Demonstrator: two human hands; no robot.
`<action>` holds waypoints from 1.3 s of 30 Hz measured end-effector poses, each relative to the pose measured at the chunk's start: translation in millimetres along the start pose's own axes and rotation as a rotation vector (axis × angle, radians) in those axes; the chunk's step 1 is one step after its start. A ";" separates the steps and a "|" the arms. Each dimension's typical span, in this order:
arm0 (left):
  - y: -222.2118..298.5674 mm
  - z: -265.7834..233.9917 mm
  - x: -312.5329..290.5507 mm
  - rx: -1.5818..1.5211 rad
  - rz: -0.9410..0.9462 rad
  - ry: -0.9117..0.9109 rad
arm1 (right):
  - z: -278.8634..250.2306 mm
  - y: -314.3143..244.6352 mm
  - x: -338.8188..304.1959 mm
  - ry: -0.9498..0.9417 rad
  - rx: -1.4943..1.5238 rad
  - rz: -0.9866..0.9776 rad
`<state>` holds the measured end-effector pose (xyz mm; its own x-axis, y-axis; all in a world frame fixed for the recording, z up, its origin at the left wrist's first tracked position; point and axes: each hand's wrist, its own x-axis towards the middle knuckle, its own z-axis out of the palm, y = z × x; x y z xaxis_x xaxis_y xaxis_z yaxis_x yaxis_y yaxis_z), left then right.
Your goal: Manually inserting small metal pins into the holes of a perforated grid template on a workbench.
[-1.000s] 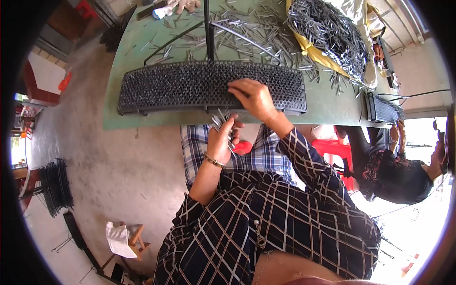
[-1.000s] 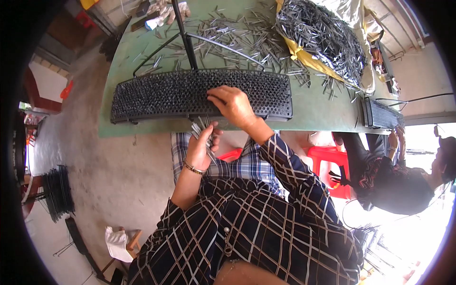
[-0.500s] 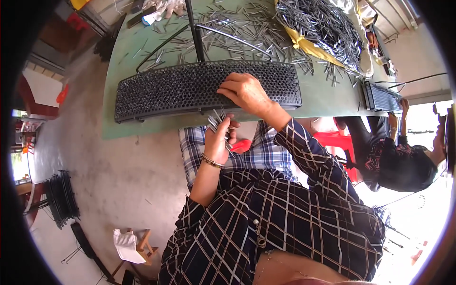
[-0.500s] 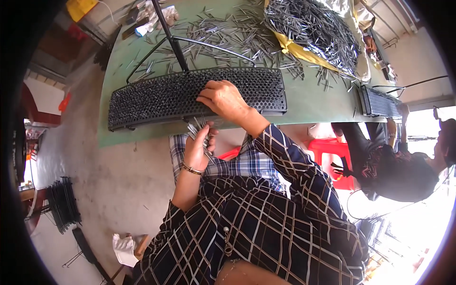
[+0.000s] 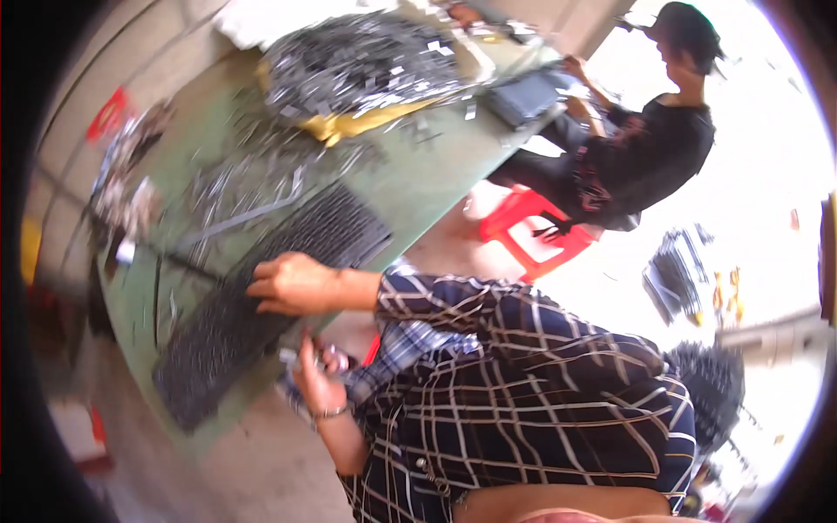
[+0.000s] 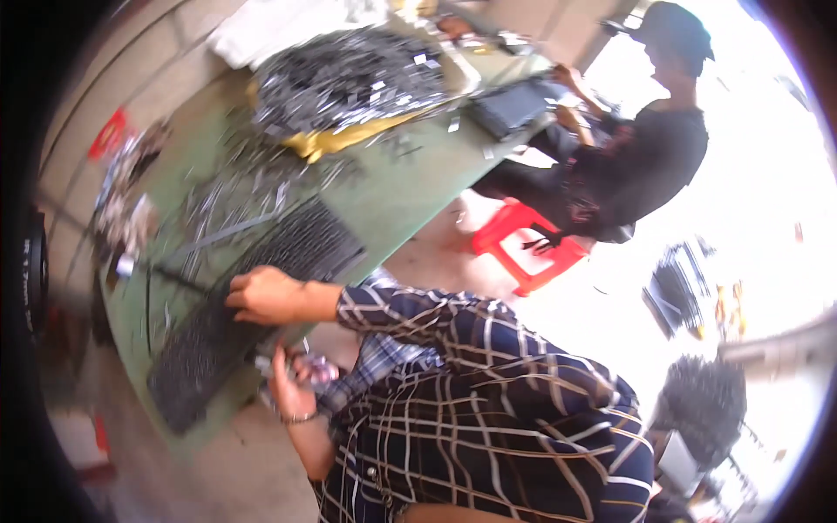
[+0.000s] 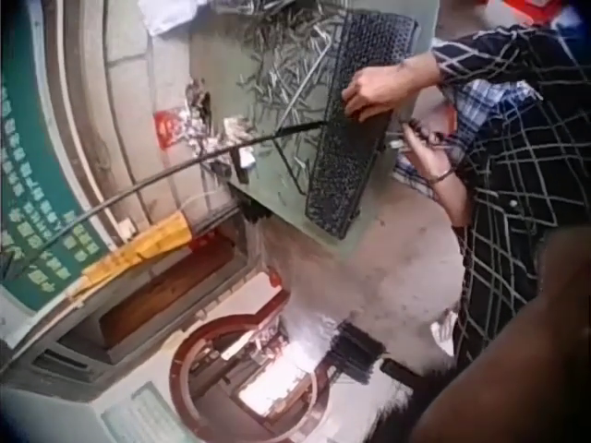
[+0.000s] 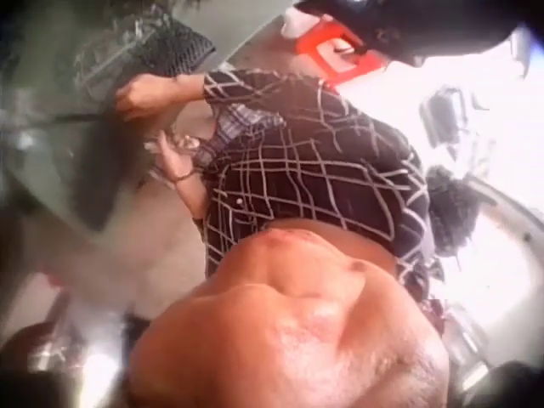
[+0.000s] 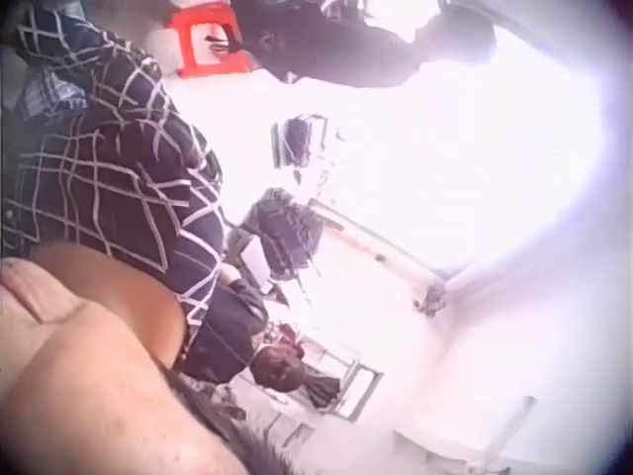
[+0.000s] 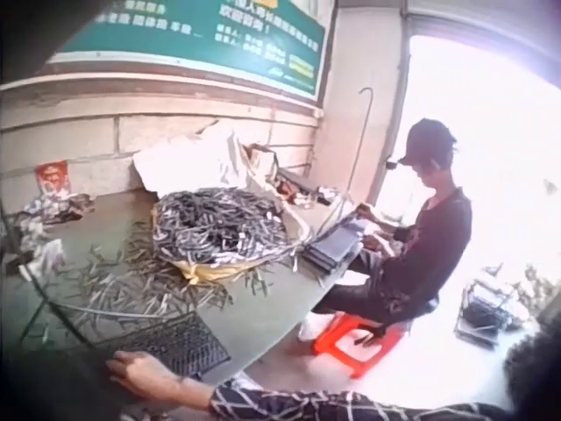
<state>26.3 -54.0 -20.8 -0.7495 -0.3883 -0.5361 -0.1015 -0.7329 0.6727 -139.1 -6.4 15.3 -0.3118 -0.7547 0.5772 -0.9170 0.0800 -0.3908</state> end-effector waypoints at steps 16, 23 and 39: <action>6.8 34.5 -11.4 -0.025 -0.012 -0.375 | -122.6 -1.9 -32.1 -0.188 0.500 0.710; 6.9 26.6 -16.4 0.020 0.013 -0.330 | -49.2 -18.3 -49.8 -0.377 0.814 0.817; -2.4 2.0 1.0 -0.081 -0.067 -0.201 | 11.4 -14.8 -10.8 0.157 0.380 0.438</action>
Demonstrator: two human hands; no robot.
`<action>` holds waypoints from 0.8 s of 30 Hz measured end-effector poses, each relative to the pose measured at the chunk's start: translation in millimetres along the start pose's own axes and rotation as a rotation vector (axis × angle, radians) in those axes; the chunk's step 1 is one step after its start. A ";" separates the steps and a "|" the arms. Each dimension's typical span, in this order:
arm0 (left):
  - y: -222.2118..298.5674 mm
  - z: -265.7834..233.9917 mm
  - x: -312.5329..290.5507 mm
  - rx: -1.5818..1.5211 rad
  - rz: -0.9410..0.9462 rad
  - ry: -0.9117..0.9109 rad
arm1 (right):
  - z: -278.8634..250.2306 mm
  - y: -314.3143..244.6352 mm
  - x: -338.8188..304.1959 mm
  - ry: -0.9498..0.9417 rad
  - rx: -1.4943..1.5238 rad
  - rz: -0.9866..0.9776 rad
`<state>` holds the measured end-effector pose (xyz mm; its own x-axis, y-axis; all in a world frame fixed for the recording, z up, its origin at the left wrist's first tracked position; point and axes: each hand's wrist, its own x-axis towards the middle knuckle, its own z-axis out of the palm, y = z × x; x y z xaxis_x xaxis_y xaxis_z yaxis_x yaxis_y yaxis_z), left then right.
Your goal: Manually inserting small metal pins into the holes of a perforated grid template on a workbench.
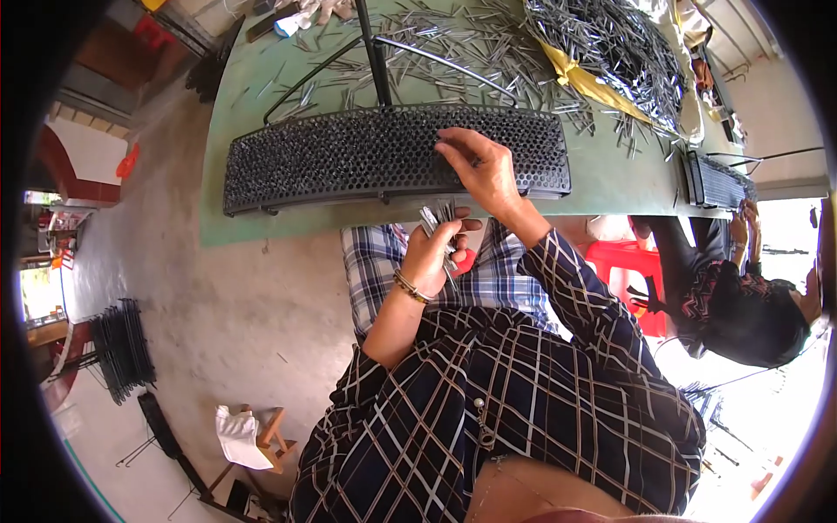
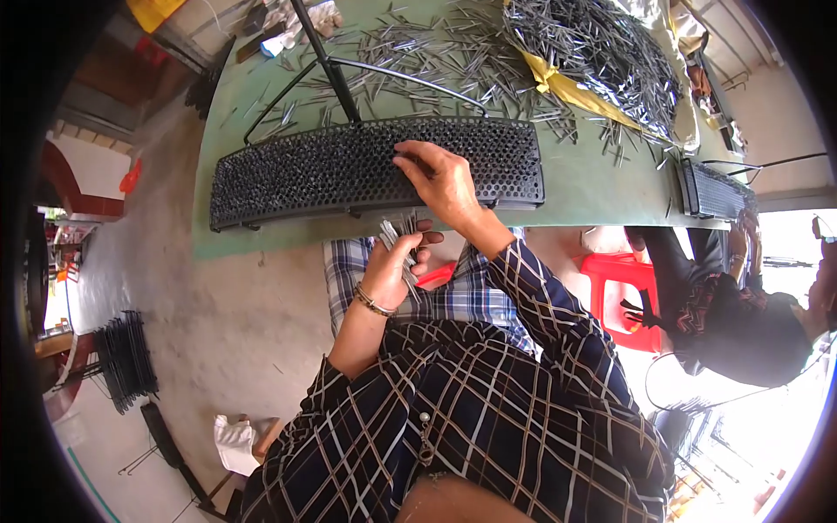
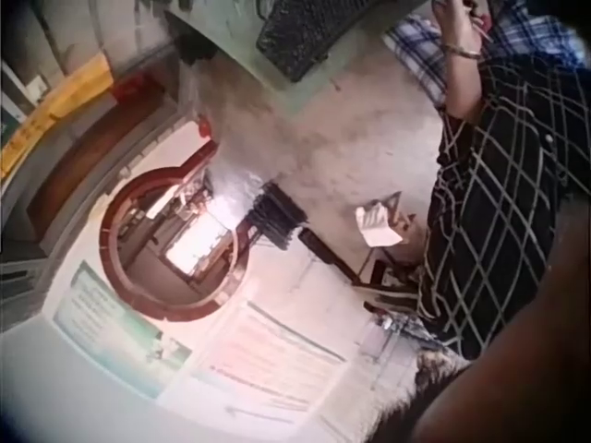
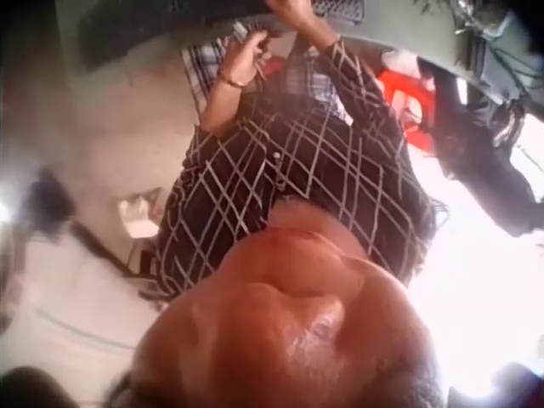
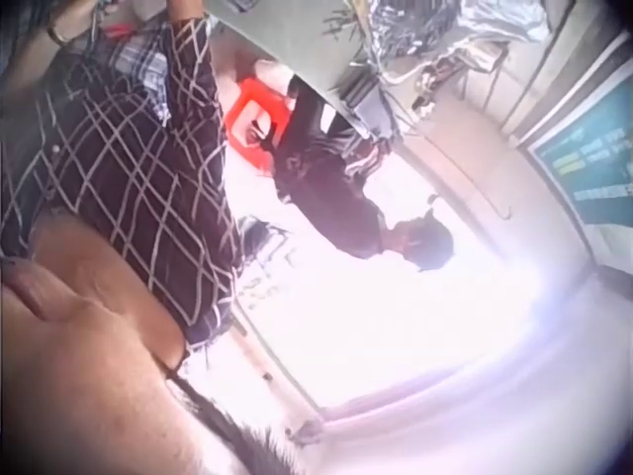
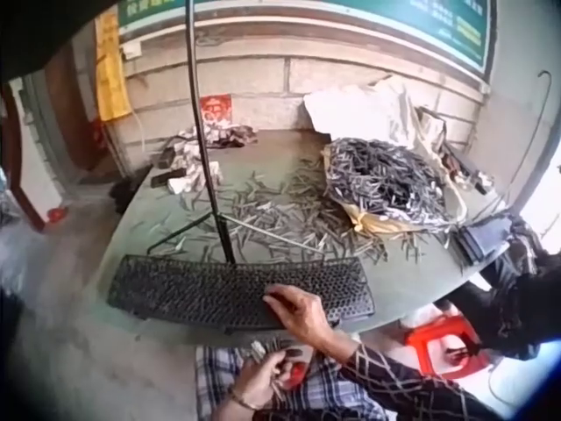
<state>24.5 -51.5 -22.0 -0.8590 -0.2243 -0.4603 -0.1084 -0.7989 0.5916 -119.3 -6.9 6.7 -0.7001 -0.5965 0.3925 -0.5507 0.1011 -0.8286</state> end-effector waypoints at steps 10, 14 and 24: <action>4.4 -5.2 -1.8 -0.047 0.007 -0.066 | 1.8 16.5 -0.3 -0.111 -0.345 -0.371; 8.7 -2.6 -6.1 -0.002 -0.001 -0.073 | -5.8 8.8 4.6 -0.145 -0.363 -0.396; 13.4 5.0 -3.3 0.026 0.102 -0.149 | -39.4 -14.9 -16.9 -0.534 0.174 0.395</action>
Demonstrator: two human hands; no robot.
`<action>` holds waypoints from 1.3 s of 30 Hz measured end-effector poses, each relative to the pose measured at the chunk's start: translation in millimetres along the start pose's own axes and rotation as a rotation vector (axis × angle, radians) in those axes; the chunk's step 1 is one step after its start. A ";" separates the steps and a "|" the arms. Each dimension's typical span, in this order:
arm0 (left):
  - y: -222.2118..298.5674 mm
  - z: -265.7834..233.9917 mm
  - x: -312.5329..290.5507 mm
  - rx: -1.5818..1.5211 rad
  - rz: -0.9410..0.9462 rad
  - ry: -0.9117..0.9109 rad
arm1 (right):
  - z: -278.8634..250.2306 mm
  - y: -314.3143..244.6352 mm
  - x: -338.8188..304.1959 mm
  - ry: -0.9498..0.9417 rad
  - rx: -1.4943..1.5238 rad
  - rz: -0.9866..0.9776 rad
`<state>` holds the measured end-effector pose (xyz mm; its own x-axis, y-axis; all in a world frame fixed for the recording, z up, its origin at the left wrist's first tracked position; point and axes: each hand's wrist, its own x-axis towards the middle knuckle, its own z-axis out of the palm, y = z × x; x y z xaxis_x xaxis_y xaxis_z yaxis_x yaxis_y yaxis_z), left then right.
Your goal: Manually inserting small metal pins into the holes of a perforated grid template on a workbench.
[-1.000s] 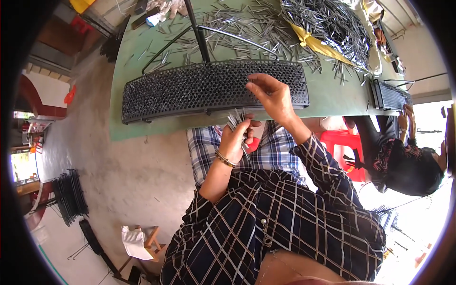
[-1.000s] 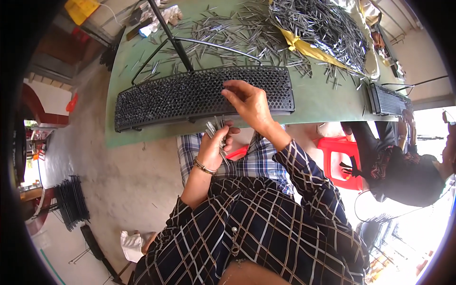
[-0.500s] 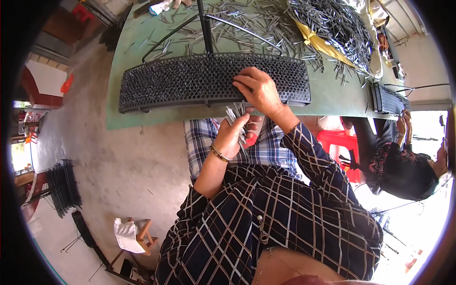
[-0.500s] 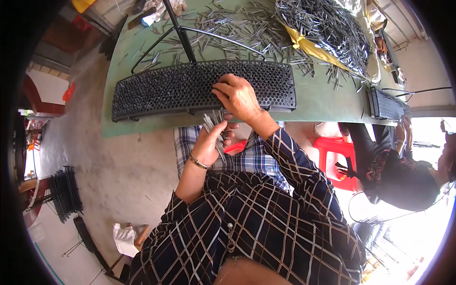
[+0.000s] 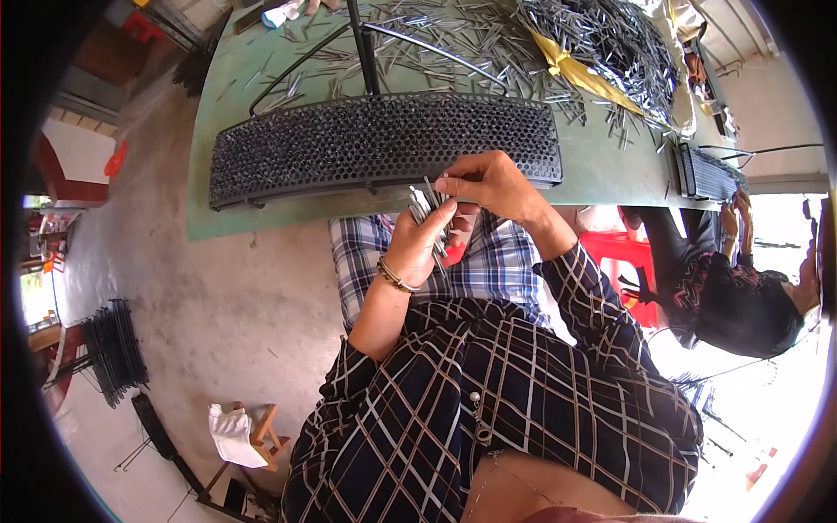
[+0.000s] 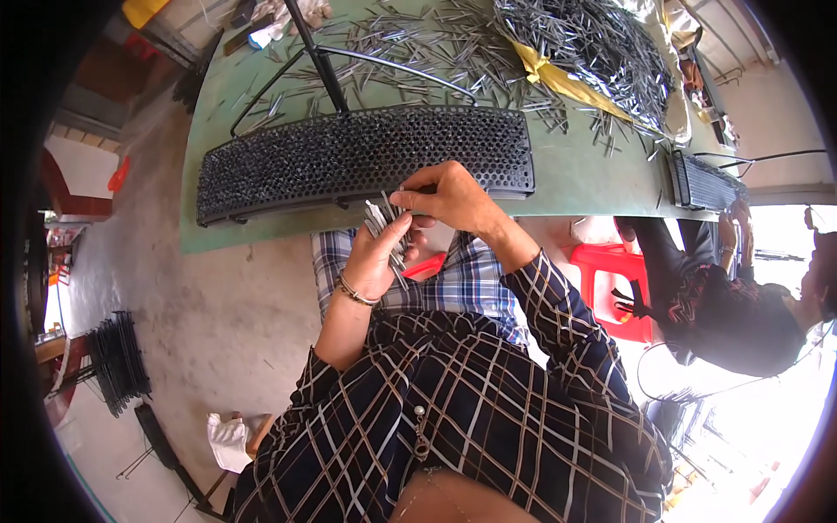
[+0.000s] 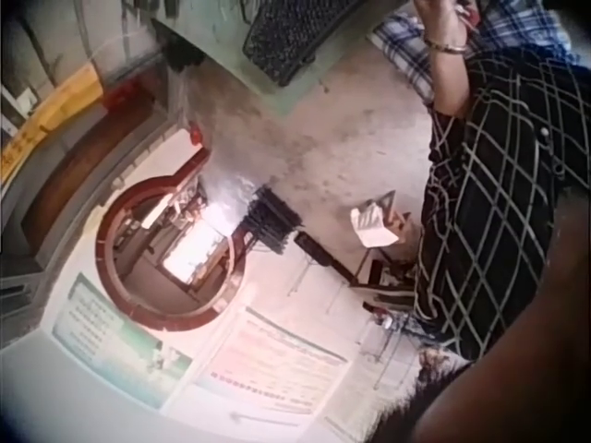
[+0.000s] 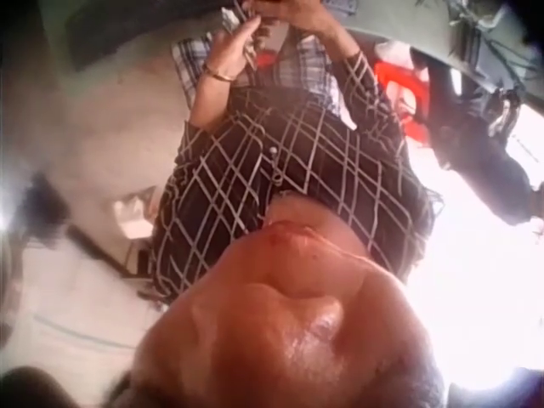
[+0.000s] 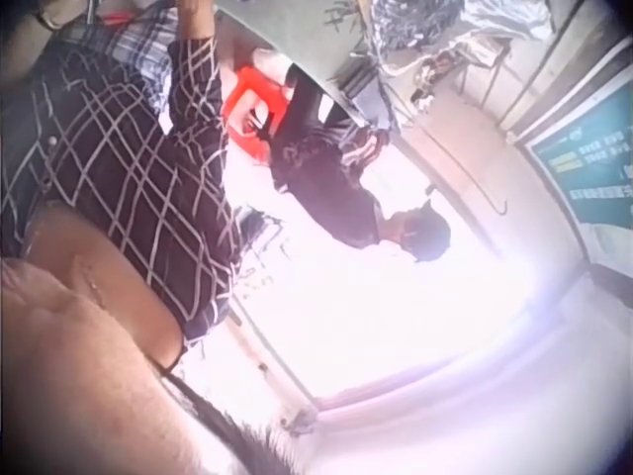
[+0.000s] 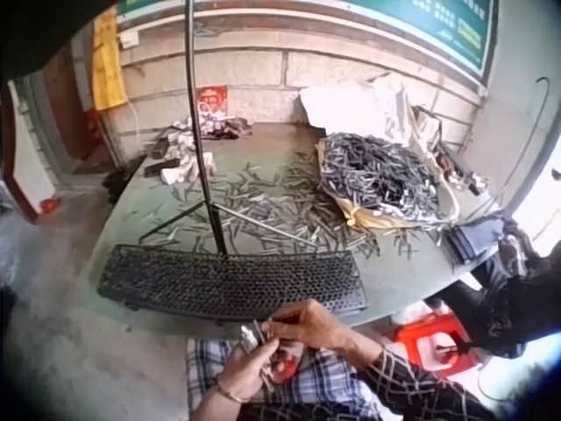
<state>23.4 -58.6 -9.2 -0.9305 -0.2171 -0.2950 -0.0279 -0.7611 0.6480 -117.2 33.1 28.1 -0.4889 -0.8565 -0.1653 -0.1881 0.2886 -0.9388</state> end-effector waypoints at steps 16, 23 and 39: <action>-4.7 1.1 3.7 -0.020 -0.015 0.211 | -6.8 -1.4 8.5 0.203 -0.045 -0.027; -12.4 -5.1 4.3 -0.048 -0.064 0.279 | 12.0 1.9 34.6 0.516 -0.073 -0.275; -5.6 -0.8 0.4 -0.035 -0.002 0.250 | 11.0 11.1 25.4 0.502 -0.415 -0.500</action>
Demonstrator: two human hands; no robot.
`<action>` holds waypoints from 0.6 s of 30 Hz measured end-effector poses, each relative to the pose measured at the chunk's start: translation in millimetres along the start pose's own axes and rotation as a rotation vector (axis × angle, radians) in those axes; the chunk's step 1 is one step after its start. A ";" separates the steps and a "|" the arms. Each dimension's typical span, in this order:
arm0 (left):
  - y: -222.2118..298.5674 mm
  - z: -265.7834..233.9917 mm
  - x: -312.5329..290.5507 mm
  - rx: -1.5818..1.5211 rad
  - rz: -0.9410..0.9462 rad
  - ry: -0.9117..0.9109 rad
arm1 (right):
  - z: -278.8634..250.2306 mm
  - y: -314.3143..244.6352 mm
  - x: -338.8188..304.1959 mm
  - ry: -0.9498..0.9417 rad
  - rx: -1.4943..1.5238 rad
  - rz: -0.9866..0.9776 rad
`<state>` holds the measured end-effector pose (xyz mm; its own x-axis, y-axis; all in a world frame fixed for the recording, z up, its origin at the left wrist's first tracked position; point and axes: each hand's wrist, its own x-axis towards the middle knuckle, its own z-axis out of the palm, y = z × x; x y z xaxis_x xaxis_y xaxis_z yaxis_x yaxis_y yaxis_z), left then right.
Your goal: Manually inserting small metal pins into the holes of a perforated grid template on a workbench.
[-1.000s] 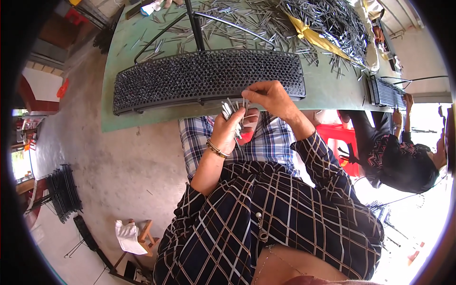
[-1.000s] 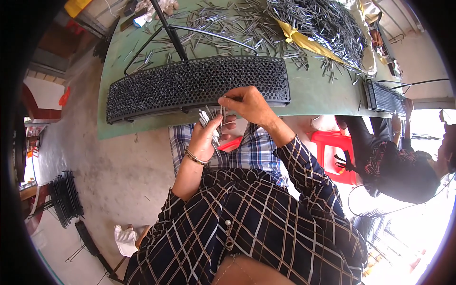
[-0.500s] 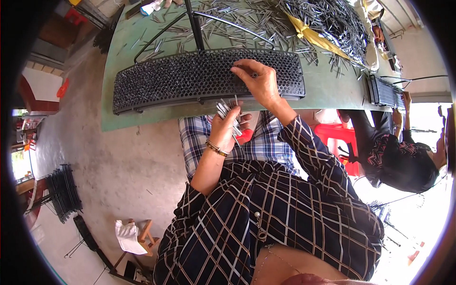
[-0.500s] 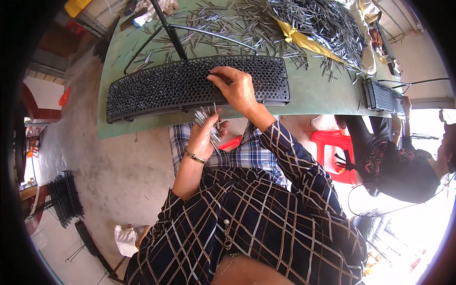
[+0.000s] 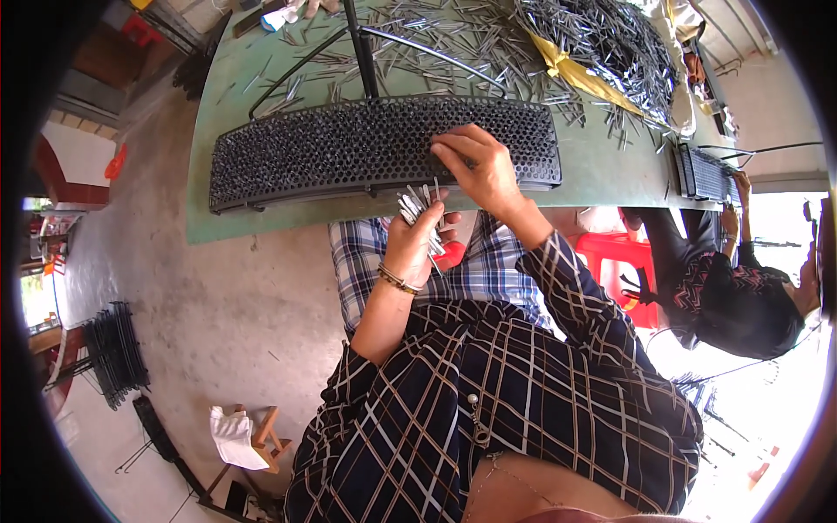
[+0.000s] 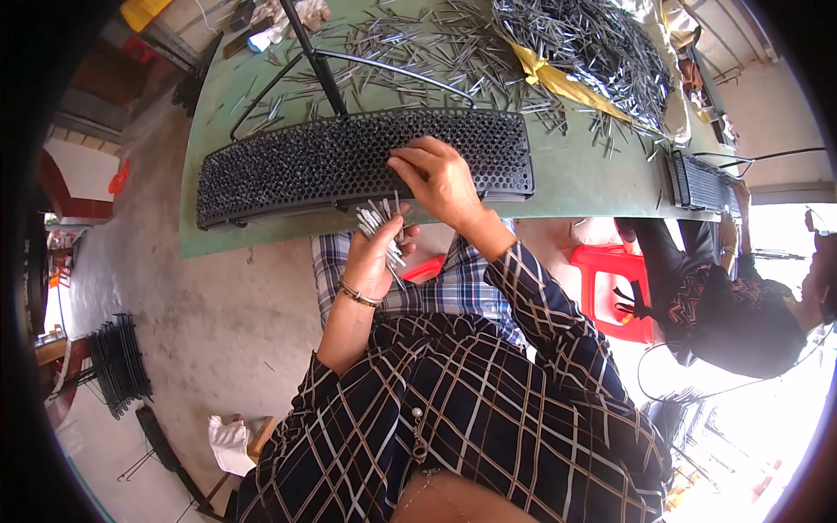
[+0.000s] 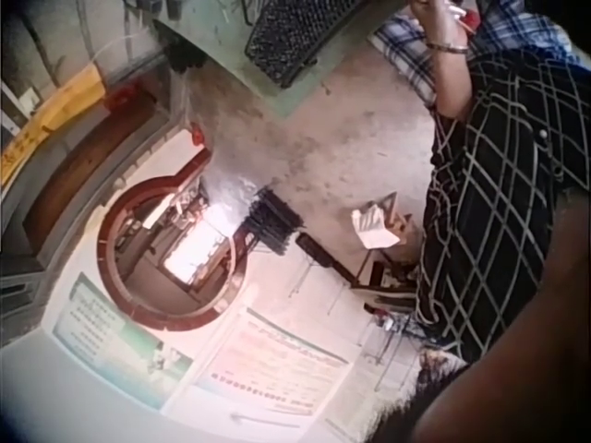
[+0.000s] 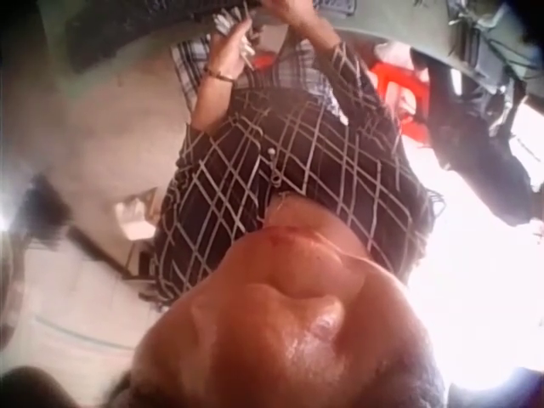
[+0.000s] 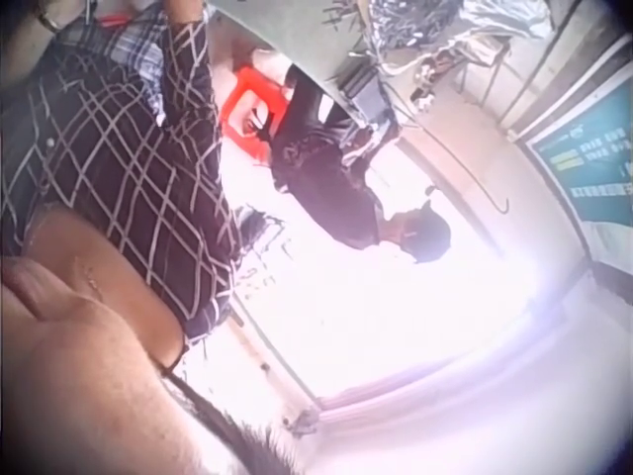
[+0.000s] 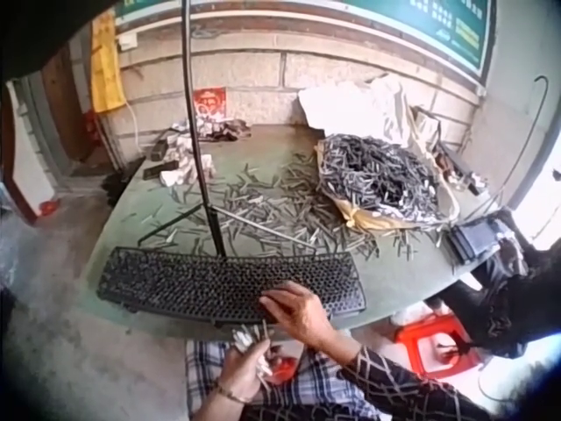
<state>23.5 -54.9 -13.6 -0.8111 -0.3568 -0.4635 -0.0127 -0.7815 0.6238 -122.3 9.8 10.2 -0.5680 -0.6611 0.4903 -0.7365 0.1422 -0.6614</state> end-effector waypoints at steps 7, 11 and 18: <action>-3.7 5.9 3.2 -0.006 0.027 -0.025 | -18.5 -3.2 -11.8 -0.269 0.508 0.458; -4.4 5.4 6.0 -0.033 -0.060 -0.033 | -20.1 4.3 4.9 -0.013 0.408 0.473; -1.2 7.5 0.9 0.018 -0.078 -0.032 | 0.3 8.7 3.8 0.062 0.226 0.305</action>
<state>18.4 -50.5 -10.0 -0.8256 -0.2780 -0.4911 -0.0872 -0.7970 0.5976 -130.7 8.3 6.1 -0.7747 -0.5667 0.2806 -0.4348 0.1552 -0.8871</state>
